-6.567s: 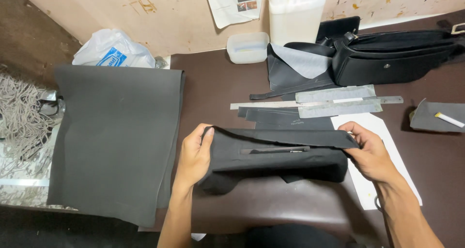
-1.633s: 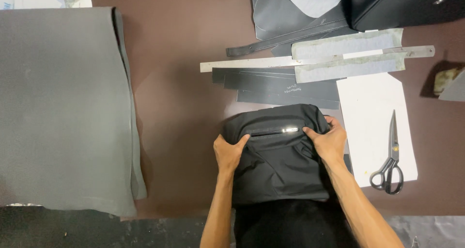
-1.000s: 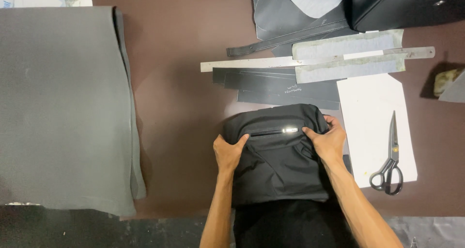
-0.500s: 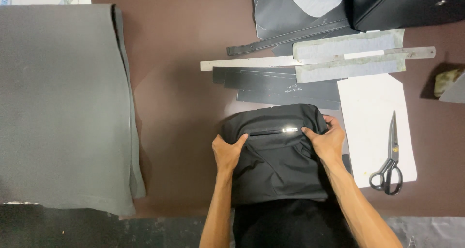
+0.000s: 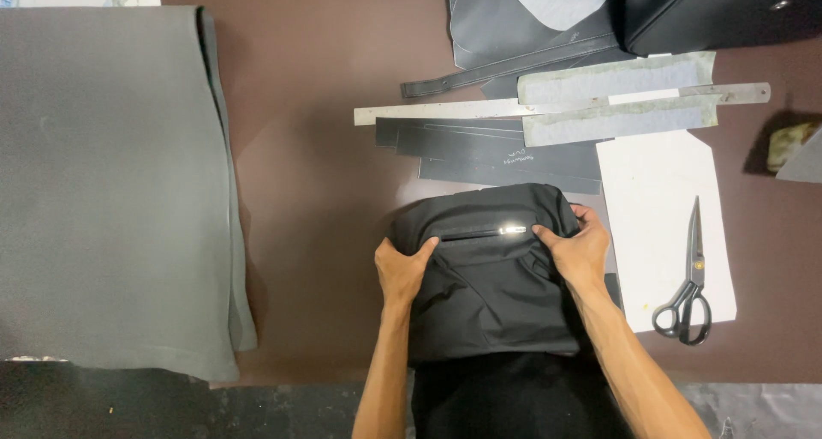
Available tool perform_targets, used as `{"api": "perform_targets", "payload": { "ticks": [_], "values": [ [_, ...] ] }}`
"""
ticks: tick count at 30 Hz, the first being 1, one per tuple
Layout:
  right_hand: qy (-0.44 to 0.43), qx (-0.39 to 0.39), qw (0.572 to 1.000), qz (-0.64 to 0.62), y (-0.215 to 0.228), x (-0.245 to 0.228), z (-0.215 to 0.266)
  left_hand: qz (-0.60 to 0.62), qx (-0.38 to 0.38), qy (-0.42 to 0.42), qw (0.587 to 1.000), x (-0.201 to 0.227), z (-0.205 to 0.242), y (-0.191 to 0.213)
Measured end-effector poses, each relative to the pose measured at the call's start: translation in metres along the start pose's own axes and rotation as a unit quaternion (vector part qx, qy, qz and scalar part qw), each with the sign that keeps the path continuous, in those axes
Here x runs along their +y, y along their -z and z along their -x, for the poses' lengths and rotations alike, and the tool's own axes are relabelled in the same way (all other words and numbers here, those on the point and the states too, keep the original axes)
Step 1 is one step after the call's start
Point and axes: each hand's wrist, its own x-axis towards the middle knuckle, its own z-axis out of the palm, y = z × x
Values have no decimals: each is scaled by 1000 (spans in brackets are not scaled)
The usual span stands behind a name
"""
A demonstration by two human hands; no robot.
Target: Inspecting a fabric component with a zipper and smoothing it out on a workbench.
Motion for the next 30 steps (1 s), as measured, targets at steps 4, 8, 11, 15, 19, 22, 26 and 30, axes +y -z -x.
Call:
{"api": "perform_targets", "payload": {
  "ticks": [4, 8, 11, 15, 19, 22, 26, 30],
  "values": [
    [-2, 2, 1000, 5, -2, 7, -4, 9, -4, -1, 1000, 6, 2, 0],
    [-1, 5, 1000, 9, -1, 10, -8, 5, 2, 0, 1000, 11, 6, -2],
    [-7, 5, 1000, -8, -2, 4, -4, -3, -7, -3, 1000, 18, 8, 2],
    [-11, 3, 1000, -9, -2, 6, -5, -15, -6, 8, 1000, 15, 4, 1],
    [-10, 3, 1000, -10, -2, 2, -3, -15, -3, 6, 1000, 17, 5, 0],
    [-13, 3, 1000, -9, -2, 3, -4, -13, 3, 8, 1000, 9, 3, -2],
    [-8, 5, 1000, 1, -3, 4, -5, -20, 6, 8, 1000, 21, 6, 1],
    [1, 8, 1000, 6, -3, 9, -8, -14, 10, 7, 1000, 14, 5, 0]
  ]
}}
